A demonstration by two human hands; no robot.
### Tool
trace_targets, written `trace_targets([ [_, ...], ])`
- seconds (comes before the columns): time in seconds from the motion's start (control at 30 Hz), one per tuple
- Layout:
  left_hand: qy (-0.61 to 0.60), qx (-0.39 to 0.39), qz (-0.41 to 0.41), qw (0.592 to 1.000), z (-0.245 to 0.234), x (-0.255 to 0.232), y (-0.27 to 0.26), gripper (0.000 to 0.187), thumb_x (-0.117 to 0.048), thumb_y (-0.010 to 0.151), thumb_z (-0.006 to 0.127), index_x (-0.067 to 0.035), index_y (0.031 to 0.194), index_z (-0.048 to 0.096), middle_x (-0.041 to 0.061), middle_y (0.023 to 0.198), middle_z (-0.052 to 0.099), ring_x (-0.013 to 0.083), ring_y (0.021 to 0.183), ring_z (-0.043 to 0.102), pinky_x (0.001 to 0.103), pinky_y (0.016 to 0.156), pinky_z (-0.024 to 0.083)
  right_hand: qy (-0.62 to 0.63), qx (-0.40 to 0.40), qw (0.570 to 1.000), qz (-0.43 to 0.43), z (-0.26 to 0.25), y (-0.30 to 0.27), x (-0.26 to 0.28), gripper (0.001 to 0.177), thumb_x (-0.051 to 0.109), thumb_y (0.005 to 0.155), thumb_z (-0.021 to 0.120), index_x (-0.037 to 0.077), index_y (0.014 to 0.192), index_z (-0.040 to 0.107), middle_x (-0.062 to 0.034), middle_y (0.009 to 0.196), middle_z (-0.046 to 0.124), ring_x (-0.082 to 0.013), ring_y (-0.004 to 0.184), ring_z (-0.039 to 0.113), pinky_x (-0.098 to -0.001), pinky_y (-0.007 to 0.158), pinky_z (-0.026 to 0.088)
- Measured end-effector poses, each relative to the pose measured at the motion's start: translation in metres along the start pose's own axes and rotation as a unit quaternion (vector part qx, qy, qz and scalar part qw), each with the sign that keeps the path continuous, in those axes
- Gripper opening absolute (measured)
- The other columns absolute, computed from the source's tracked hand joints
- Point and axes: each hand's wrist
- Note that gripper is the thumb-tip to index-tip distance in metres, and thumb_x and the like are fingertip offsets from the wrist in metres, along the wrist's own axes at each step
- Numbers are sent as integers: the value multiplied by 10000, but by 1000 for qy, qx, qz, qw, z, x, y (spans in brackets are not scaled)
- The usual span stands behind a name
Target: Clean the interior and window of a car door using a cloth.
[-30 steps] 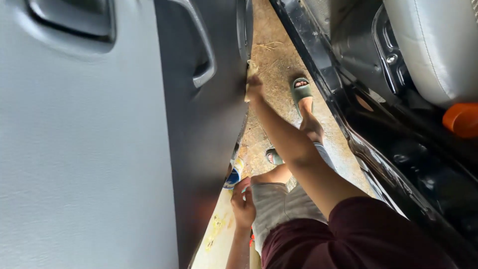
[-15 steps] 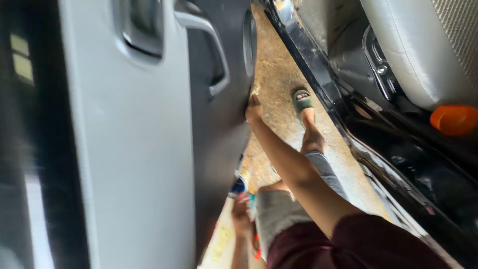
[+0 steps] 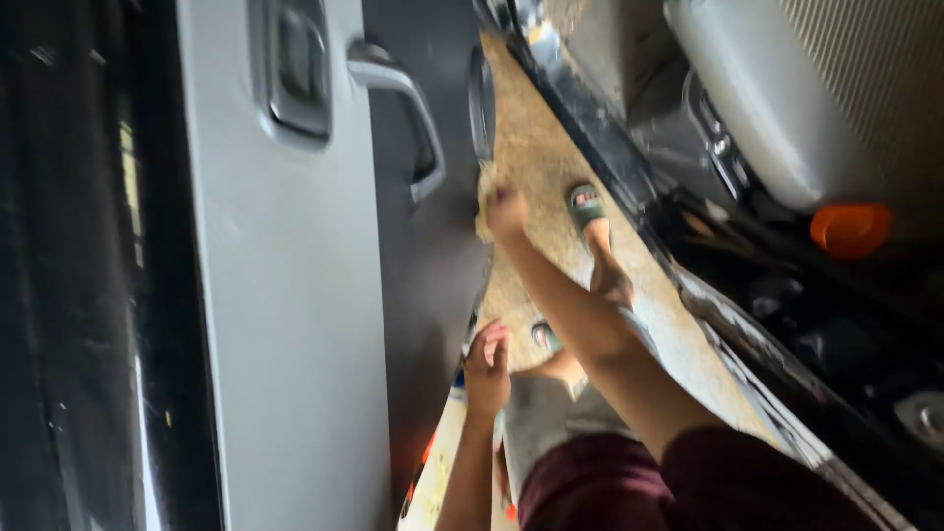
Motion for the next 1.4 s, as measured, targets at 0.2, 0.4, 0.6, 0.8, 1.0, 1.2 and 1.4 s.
trace_targets([
  [0.2,-89,-5,-25,996,-2,19,-21,295,-80,1027,522,2,1301,596,147,1109,736,229,1029,721,345,948,571,370,21,900,-232,-43,-61,191,137,122,1139,527,13,1103,602,4,1032,591,-88,958,554,-243,903,482],
  [0.4,-140,-22,-38,989,-7,-5,-20,279,-68,1016,507,2,1273,592,132,1089,729,207,999,725,340,921,586,246,17,886,-394,-62,-130,215,245,109,1036,529,-10,1249,504,-33,1000,531,-136,887,506,-268,839,461],
  [0.6,-131,-47,-98,985,-33,-9,-47,292,-112,996,529,-22,1259,621,120,1087,746,218,972,730,345,862,547,134,-46,944,-299,-66,-181,219,130,92,1092,504,25,982,519,-87,795,471,-170,716,479,-333,650,430],
  [0.8,143,-63,86,984,-41,75,-87,294,-100,978,609,-10,1258,629,141,1110,722,247,1011,693,341,859,547,174,34,912,-370,-109,-276,264,173,86,996,455,7,1133,524,-72,918,562,-190,833,562,-335,764,470],
  [1.0,-100,-69,-24,992,-67,39,-117,236,-85,975,598,-28,1199,647,145,1067,747,232,1002,729,346,909,567,179,-36,938,-296,-68,-184,251,118,30,1042,521,26,1156,552,-73,945,590,-164,837,564,-346,778,507],
  [1.2,42,-82,42,995,-86,88,-140,156,-82,981,606,-42,1086,714,129,1119,778,214,1007,739,341,896,572,125,61,876,-462,-96,-337,204,179,180,983,554,39,1093,565,-68,915,564,-224,836,542,-448,836,451],
  [1.4,-82,-62,-35,994,-100,33,-146,251,-99,980,553,-24,1192,664,106,1116,750,166,1001,733,307,858,597,173,7,885,-432,-117,-270,337,228,62,1025,474,-18,1234,514,-124,1093,603,-211,1015,600,-348,926,509],
])
Point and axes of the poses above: each hand's wrist, its own y-axis towards the middle knuckle, its own z-axis out of the palm, x = y × z
